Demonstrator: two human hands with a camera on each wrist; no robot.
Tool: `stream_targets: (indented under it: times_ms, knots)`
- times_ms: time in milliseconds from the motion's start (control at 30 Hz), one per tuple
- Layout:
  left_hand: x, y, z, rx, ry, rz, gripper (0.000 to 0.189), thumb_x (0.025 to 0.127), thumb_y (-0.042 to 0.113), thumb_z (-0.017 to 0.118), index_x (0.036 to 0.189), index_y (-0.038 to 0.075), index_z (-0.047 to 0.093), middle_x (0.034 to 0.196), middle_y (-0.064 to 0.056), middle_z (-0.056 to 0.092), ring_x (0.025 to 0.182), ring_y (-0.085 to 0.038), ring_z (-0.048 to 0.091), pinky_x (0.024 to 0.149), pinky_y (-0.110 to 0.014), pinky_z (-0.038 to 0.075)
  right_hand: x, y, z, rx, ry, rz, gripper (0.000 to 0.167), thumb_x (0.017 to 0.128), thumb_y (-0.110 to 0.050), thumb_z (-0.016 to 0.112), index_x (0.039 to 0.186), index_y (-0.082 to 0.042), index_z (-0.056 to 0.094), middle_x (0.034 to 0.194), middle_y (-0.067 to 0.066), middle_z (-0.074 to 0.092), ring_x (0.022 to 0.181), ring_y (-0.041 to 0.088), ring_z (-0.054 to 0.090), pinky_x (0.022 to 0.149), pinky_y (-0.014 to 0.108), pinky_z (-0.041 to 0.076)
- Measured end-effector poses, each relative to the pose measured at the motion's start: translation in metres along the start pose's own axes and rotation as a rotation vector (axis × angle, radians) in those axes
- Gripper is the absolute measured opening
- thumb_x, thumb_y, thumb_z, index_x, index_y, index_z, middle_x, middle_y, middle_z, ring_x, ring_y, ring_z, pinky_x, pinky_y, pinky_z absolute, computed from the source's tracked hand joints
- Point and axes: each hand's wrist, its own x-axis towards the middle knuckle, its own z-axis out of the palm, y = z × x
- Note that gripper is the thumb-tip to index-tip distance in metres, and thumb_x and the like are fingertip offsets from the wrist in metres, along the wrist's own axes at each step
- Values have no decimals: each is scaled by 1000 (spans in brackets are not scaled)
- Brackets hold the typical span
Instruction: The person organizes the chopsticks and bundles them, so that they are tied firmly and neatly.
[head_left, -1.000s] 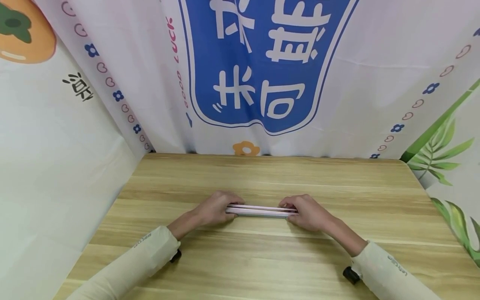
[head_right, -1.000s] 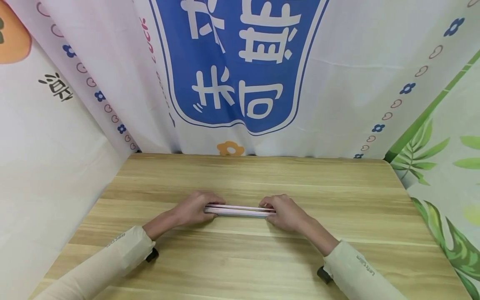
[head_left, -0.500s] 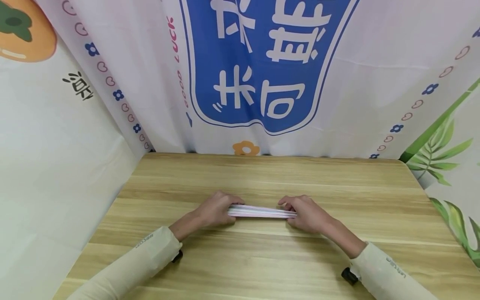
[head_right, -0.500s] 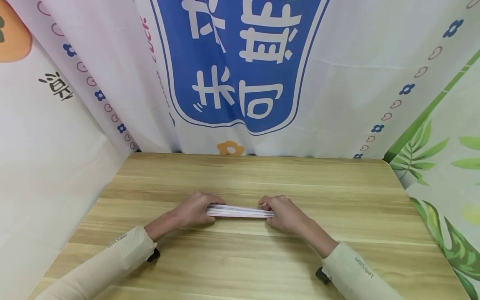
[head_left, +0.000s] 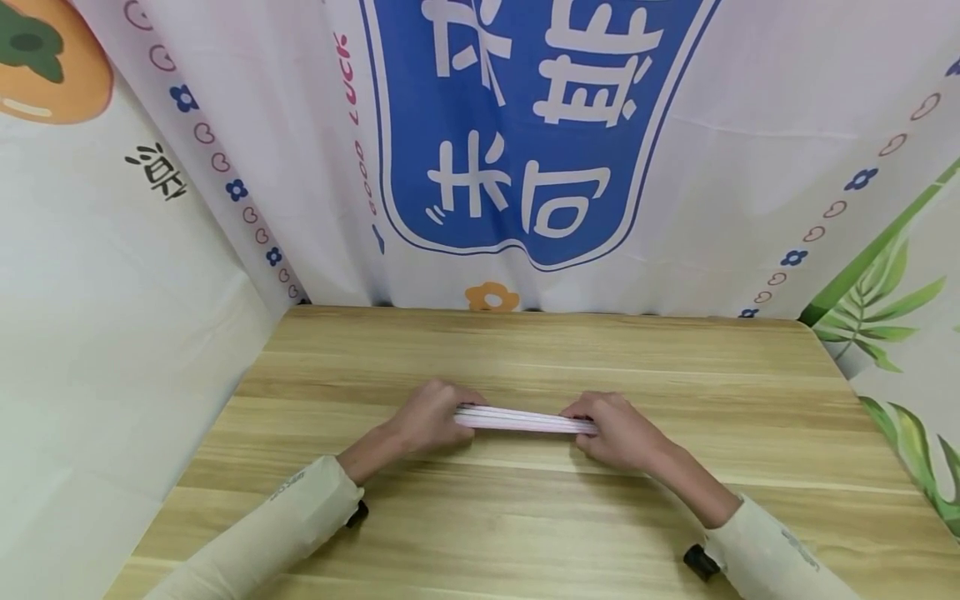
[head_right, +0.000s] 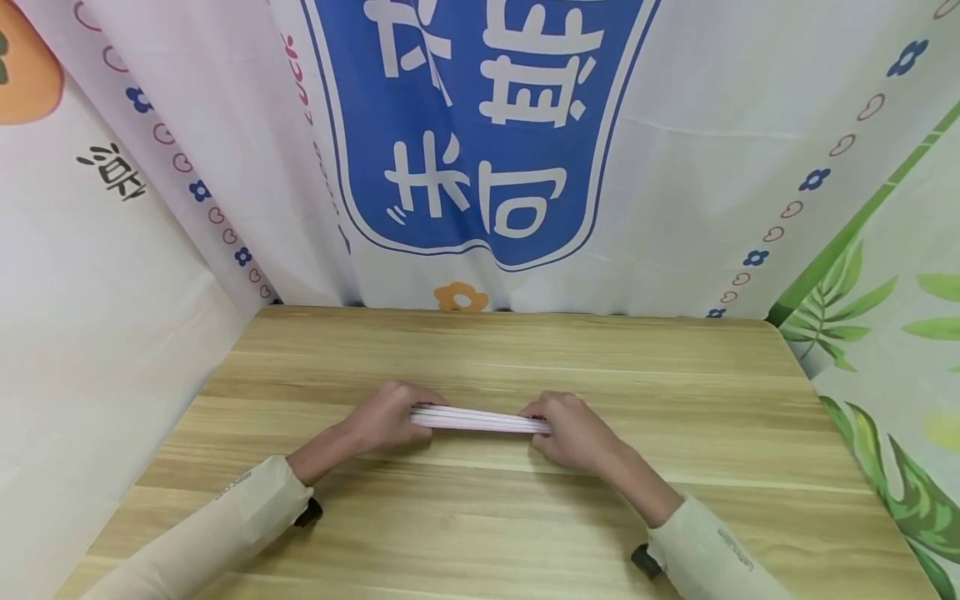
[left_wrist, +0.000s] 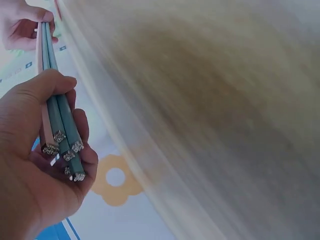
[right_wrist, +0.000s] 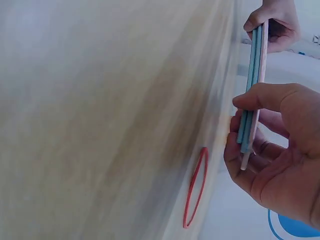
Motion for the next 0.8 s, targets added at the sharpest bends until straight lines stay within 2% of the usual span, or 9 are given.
stream_targets:
  times_ms: [200,300,533,667,800]
  knots:
    - [-1,5,-5,-8,89,-32,36,77,8,93,112,15,85,109,-3,84,96,-17,80,84,-34,64,-7,-2,-8,67,64,-25,31,92,3,74,119,-11,81,104,2,77,75,3,54,66,21,48]
    - [-1,10,-9,-18,126,-53,34,76,10,95,108,16,85,105,-1,84,93,-16,79,83,-34,64,-11,-3,-10,104,89,-25,30,94,2,74,120,-9,81,104,2,77,71,1,50,65,21,47]
    - [0,20,-17,-33,225,-103,25,76,11,96,98,16,86,94,1,83,76,-6,72,67,-24,57,-15,-3,-13,217,198,-46,25,91,0,81,114,-9,83,97,-3,77,73,1,56,62,21,50]
    - [0,23,-18,-57,253,-125,24,76,8,95,97,15,86,92,1,82,77,-7,71,67,-26,58,-17,-4,-11,249,237,-36,26,89,0,81,114,-8,84,97,-2,77,73,1,57,61,21,51]
    - [1,25,-18,-83,257,-114,24,77,5,94,98,14,86,92,0,82,79,-10,73,70,-27,59,-18,-4,-11,285,264,-14,26,89,1,81,112,-10,84,97,-2,76,76,2,61,63,23,53]
